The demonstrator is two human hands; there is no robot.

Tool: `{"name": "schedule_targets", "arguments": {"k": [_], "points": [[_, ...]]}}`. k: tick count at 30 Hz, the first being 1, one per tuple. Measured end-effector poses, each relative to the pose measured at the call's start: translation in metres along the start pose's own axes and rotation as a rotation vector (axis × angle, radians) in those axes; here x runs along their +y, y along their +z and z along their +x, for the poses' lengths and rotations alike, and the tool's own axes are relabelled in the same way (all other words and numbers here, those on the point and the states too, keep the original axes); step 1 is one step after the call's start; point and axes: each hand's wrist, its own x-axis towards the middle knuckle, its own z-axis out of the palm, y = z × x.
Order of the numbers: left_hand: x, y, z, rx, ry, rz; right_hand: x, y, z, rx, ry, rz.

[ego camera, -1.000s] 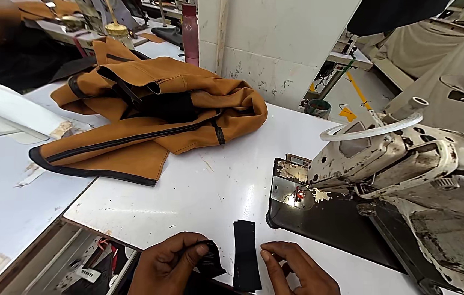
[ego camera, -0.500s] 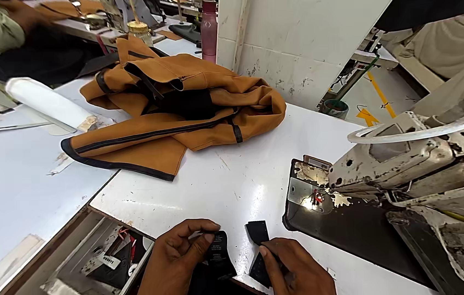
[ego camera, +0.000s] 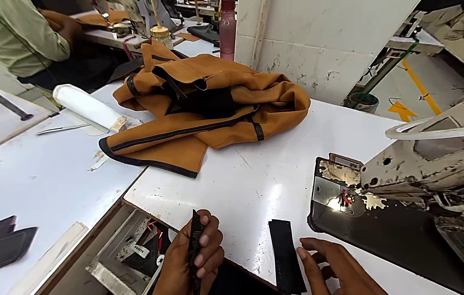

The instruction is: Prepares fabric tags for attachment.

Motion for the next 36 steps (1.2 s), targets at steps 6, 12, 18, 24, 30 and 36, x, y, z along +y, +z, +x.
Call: {"name": "schedule_targets", "arguments": {"k": [6,12,18,24,30,36], "points": [[0.002,-0.002,-0.003,-0.010,-0.082,-0.213,0.004,0.000,-0.003,-0.048,0.026,-0.071],[0.004,-0.007,-0.007,-0.020,-0.032,-0.082,0.003,0.002,-0.002,-0.048,0.061,-0.197],[-0.002,0.010,-0.009,0.169,0.002,0.592,0.006,0.015,0.004,-0.002,0.058,-0.237],[-0.007,0.008,-0.014,0.224,-0.018,0.816,0.008,0.017,0.004,0.057,0.006,-0.140],[-0.010,0.006,-0.015,0.217,0.001,0.901,0.009,0.015,0.010,0.095,0.001,-0.019],[-0.010,0.006,-0.015,0.226,-0.001,0.934,0.013,0.019,0.011,0.169,-0.065,-0.078]]}}
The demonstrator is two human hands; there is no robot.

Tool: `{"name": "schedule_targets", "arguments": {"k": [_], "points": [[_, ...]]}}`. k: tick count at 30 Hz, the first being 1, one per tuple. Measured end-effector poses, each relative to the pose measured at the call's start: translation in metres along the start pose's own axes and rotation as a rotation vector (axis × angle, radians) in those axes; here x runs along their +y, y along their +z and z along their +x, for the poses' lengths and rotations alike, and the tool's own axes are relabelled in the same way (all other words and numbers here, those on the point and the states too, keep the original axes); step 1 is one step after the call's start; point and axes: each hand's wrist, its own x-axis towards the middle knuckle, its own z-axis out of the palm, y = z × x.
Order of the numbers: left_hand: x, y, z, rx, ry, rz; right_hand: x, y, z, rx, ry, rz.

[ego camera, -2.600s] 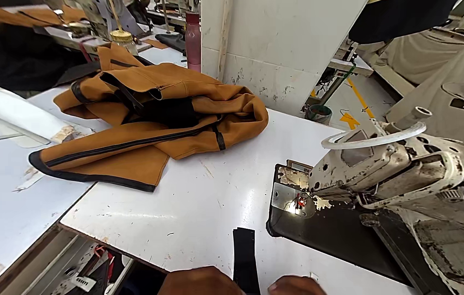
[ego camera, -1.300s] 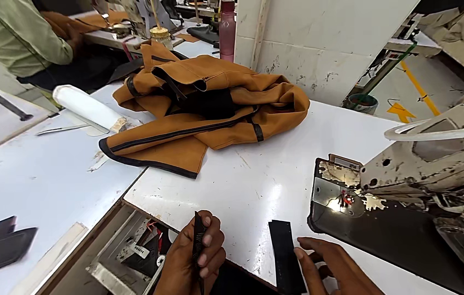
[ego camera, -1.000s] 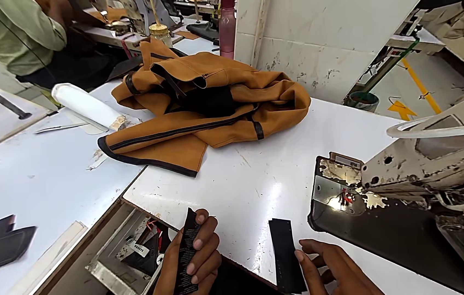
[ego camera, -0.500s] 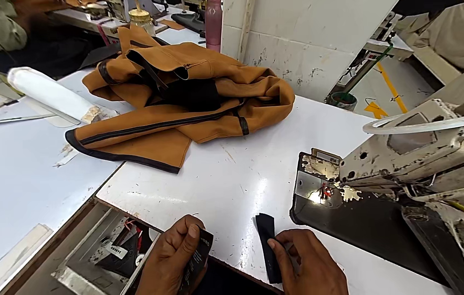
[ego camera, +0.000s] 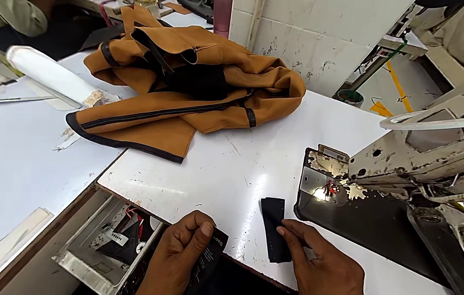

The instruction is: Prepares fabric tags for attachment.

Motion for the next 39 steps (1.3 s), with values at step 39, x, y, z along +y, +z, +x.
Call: {"name": "schedule_targets", "arguments": {"k": [39], "points": [[0.014,0.005,0.002,-0.010,0.107,0.301,0.002,0.001,0.016,-0.149,0.073,-0.089]]}}
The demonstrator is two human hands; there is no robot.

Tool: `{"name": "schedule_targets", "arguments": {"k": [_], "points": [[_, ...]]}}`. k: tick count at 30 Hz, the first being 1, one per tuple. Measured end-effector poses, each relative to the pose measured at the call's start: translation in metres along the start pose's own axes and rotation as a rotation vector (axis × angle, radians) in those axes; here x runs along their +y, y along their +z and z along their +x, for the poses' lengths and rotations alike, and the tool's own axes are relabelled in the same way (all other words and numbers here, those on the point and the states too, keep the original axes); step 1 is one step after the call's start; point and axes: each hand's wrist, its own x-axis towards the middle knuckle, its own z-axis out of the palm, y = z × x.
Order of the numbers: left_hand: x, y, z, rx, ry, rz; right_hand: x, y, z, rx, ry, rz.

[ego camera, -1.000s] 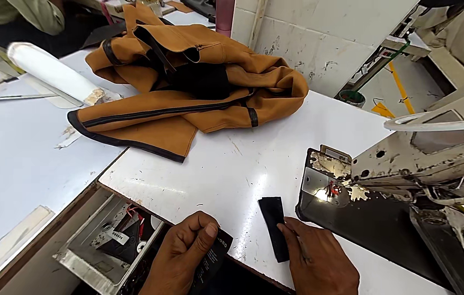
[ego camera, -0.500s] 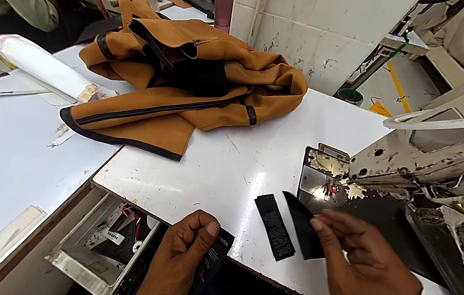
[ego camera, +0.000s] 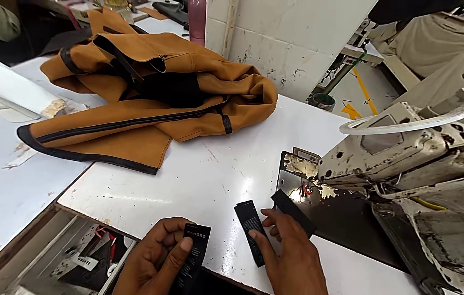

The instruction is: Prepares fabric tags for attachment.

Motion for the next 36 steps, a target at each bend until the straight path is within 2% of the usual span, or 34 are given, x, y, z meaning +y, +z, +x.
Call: {"name": "schedule_targets", "arguments": {"k": [13,30,33,36], "points": [[-0.003,0.002,-0.003,-0.027,0.006,0.030,0.006,-0.009,0.000,0.039,0.055,0.294],[-0.004,0.002,-0.005,-0.052,0.002,0.037,0.009,-0.003,-0.001,0.053,0.034,0.174],[-0.003,0.005,0.001,-0.094,0.028,0.243,0.010,-0.003,-0.001,0.052,0.016,0.184],[-0.013,0.019,0.018,-0.029,0.215,0.593,0.012,-0.002,-0.003,0.045,0.008,0.197]]}}
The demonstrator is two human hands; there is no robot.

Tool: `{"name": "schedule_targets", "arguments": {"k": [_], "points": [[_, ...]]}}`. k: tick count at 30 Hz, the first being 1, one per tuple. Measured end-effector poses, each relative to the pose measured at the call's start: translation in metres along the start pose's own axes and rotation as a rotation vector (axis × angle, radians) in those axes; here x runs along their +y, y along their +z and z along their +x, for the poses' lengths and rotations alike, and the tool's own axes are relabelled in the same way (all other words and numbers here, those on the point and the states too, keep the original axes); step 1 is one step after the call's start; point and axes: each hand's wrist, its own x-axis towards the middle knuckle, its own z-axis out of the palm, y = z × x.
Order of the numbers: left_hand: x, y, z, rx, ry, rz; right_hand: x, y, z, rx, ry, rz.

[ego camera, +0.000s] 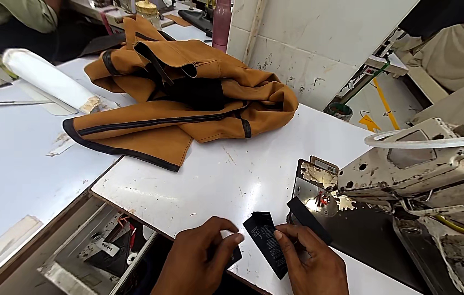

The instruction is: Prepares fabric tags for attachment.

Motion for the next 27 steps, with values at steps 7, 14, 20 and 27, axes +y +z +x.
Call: {"name": "schedule_targets", "arguments": {"k": [7,14,20,27], "points": [[-0.006,0.037,0.044,-0.050,0.118,0.405,0.000,0.001,-0.001,-0.006,0.020,0.032],[-0.014,0.035,0.036,0.105,0.291,0.426,0.002,0.006,0.001,0.020,0.023,0.041],[-0.015,0.034,0.033,0.115,0.420,0.453,0.002,0.006,0.002,0.016,0.024,0.033],[-0.013,0.035,0.023,0.125,0.351,0.380,0.007,0.008,0.000,0.030,-0.005,0.024]]}}
